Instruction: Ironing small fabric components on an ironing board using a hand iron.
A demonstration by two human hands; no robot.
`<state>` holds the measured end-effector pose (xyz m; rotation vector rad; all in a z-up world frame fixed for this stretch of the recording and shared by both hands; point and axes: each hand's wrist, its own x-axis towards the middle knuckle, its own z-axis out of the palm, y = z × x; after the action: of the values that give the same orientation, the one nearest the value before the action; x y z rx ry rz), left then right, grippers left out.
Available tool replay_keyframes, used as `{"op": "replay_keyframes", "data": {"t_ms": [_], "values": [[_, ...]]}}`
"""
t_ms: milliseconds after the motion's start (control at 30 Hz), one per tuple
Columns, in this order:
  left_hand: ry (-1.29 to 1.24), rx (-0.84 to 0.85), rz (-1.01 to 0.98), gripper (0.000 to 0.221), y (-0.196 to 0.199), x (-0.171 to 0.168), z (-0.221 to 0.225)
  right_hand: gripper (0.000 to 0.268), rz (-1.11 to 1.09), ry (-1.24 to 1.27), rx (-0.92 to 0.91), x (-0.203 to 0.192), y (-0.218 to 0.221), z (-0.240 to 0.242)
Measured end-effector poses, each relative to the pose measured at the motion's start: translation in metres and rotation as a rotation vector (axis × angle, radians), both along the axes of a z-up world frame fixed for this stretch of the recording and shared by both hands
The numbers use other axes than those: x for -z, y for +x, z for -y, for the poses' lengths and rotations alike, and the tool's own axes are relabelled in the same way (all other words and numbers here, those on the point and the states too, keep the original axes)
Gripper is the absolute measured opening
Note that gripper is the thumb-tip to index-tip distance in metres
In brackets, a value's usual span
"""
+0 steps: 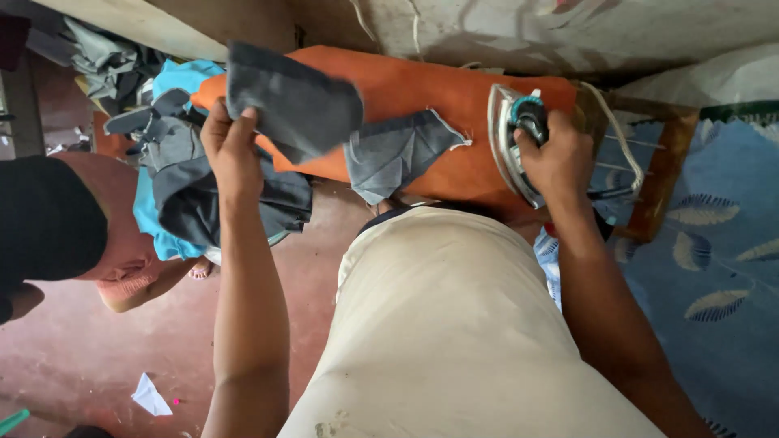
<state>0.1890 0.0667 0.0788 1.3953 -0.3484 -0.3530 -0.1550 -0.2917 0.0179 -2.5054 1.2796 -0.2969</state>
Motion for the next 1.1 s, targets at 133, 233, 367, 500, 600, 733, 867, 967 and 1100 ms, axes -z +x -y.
{"op": "replay_keyframes", "data": {"t_ms": [133, 233, 367, 500, 600, 733, 867, 967, 1100], "values": [[0.298, -0.231, 0.029, 0.013, 0.028, 0.118, -0.053, 0.038, -0.034, -0.008, -0.113, -0.06, 0.03, -0.042], [0.827, -0.36, -0.034, 0.012, 0.024, 0.161, -0.082, 0.028, 0.057, 0.125, -0.277, -0.079, 0.048, -0.065], [0.946, -0.415, -0.055, 0.02, 0.019, 0.17, -0.085, 0.028, 0.06, 0.165, -0.379, -0.047, 0.069, -0.078], [0.961, -0.451, -0.121, 0.023, 0.018, 0.183, -0.093, 0.032, 0.002, 0.136, -0.311, -0.009, 0.084, -0.077], [0.92, -0.498, -0.121, 0.025, 0.011, 0.172, -0.089, 0.032, -0.057, 0.142, -0.288, 0.011, 0.084, -0.066], [1.136, -0.669, 0.046, 0.058, -0.014, 0.14, -0.053, 0.032, -0.042, 0.089, -0.298, 0.017, 0.094, -0.062], [1.069, -0.433, 0.859, 0.064, -0.051, 0.141, -0.015, 0.038, -0.085, -0.003, -0.323, 0.013, 0.107, -0.064], [0.83, 0.12, 0.755, 0.059, -0.098, 0.088, 0.047, 0.038, -0.038, -0.039, -0.36, 0.005, 0.119, -0.063], [1.145, 0.421, 0.961, 0.065, -0.129, 0.077, 0.097, 0.038, 0.031, -0.067, -0.323, 0.002, 0.135, -0.062]]}}
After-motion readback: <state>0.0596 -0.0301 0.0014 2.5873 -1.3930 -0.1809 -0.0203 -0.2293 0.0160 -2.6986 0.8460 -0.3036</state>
